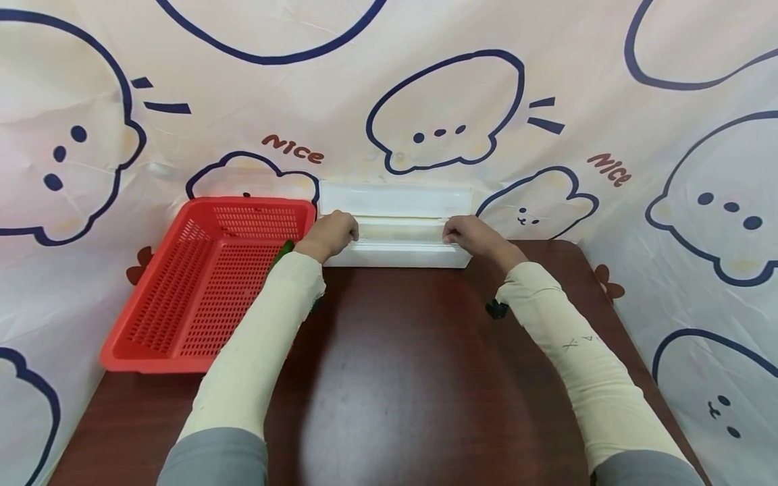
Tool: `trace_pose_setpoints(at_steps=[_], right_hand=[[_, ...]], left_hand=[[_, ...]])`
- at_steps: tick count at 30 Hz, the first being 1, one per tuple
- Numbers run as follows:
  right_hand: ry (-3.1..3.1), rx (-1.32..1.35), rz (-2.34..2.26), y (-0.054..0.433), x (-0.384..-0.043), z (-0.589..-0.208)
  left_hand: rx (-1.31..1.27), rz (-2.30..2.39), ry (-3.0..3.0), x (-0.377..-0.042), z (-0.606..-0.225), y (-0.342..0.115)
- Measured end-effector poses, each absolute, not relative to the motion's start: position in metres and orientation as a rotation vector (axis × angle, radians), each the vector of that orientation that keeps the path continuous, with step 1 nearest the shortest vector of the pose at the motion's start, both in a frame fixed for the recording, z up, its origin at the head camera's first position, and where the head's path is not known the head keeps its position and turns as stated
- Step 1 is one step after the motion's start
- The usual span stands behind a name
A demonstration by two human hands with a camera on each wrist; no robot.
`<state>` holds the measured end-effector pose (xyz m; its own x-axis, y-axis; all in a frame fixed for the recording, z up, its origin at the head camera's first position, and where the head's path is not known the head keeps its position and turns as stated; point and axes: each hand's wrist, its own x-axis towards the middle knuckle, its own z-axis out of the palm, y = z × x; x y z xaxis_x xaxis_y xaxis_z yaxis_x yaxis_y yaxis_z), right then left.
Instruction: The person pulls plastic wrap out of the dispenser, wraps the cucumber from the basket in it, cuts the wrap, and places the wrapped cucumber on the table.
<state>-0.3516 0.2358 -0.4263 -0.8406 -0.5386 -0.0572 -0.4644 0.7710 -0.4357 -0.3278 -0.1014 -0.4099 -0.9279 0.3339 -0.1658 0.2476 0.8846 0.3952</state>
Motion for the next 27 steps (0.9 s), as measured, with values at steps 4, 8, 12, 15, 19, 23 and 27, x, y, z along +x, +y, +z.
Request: trace_pose_setpoints(at_steps=[4, 8, 12, 15, 19, 23, 27], right_hand=[[2.792, -0.722, -0.634, 0.225, -0.348, -0.424], [2.814, -0.707, -0.6, 0.205, -0.345, -0.422], [2.862, -0.733, -0.532, 0.177, -0.343, -0.422], [2.892, -0.757, -0.476, 0.152, -0.342, -0.422], [2.928, -0.769, -0.337, 0.127, -0.344, -0.424], [2.937, -0.759, -0.268, 0.115, -0.346, -0.427], [2.905, -0.742, -0.331, 0.113, -0.349, -0.427]], left_hand=[[0.445, 0.521, 2.839, -0.33, -0.411, -0.098], [0.432, 0.502, 2.855, -0.334, -0.412, -0.096], [0.417, 0.509, 2.862, -0.338, -0.413, -0.095], [0.406, 0.527, 2.859, -0.338, -0.412, -0.096], [0.423, 0.532, 2.857, -0.337, -0.412, -0.097], [0.455, 0.515, 2.866, -0.337, -0.412, -0.099], [0.467, 0.502, 2.872, -0.337, -0.411, -0.099]])
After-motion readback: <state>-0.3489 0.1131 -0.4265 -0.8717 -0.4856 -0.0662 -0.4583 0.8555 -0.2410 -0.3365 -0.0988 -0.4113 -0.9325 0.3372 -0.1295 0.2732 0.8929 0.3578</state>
